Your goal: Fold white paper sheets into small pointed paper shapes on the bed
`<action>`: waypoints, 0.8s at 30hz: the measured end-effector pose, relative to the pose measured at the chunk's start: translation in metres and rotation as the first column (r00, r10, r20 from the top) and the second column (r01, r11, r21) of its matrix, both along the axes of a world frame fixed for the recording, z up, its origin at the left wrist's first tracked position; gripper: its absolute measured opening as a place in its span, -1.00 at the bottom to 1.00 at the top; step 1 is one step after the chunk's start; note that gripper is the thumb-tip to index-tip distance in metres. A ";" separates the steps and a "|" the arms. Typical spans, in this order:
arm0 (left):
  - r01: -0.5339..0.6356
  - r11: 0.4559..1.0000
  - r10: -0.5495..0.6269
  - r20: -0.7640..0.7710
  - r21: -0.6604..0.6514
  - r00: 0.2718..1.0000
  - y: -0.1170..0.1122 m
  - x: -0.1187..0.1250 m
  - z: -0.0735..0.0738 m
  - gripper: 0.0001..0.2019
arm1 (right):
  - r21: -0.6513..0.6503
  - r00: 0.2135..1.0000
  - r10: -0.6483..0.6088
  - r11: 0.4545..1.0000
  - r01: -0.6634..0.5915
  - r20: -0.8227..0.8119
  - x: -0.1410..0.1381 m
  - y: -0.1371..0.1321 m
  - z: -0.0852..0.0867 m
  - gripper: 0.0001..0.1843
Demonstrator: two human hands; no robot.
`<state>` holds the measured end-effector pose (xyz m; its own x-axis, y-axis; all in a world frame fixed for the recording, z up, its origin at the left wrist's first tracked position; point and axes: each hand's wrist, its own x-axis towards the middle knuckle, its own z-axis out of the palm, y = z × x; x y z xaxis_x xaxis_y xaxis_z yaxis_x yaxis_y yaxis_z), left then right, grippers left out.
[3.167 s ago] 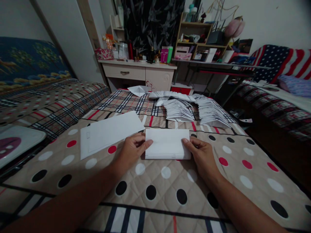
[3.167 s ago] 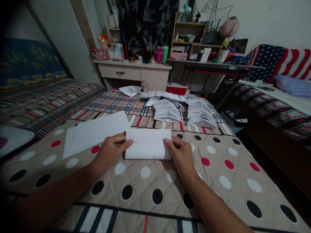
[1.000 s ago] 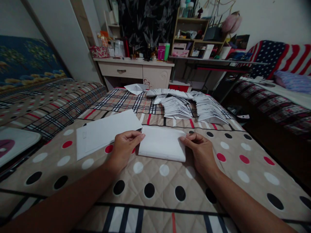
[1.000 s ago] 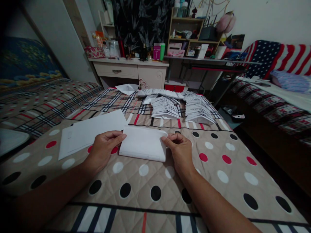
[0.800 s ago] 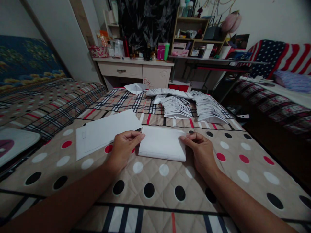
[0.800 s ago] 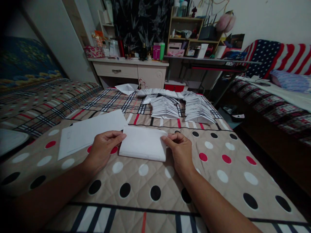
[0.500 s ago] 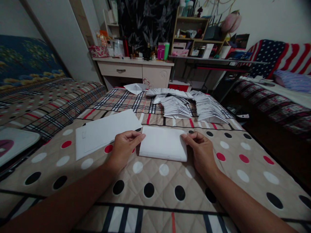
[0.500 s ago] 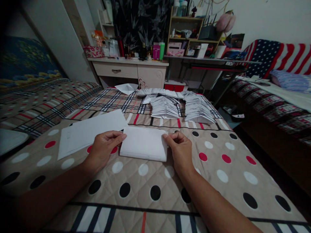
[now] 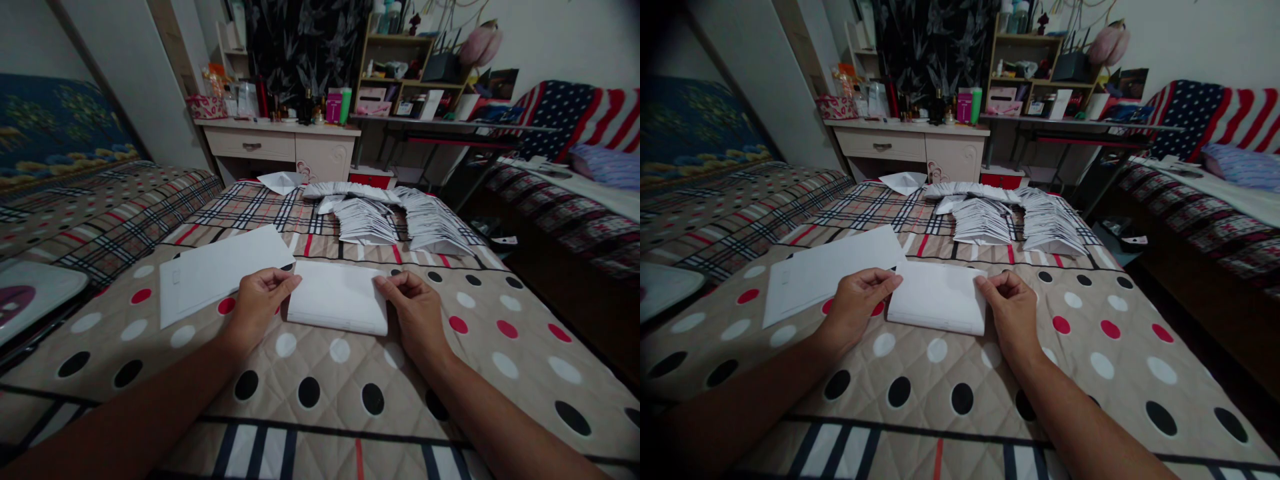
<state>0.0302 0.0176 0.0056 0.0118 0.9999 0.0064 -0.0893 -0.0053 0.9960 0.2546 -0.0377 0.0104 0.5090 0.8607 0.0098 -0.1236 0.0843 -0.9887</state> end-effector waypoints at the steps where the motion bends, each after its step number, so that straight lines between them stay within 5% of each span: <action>1: 0.001 1.000 -0.001 -0.005 0.005 1.000 0.000 0.000 0.000 -0.68 | -0.001 1.000 -0.002 1.000 0.002 0.005 0.000 0.000 0.000 -0.64; 9: -0.006 1.000 0.006 -0.017 -0.002 1.000 0.001 0.000 -0.001 -0.64 | 0.010 0.999 -0.010 1.000 0.010 0.046 0.001 0.000 0.001 -0.63; 15: 0.094 0.995 -0.093 0.033 -0.031 0.995 0.000 0.000 -0.002 -0.65 | 0.008 0.998 0.051 0.999 -0.051 0.028 -0.001 -0.001 0.001 -0.66; 24: 0.100 0.991 -0.098 -0.028 0.089 0.995 -0.003 -0.001 0.004 -0.68 | -0.019 0.997 0.068 0.998 -0.068 0.020 -0.002 -0.002 0.001 -0.71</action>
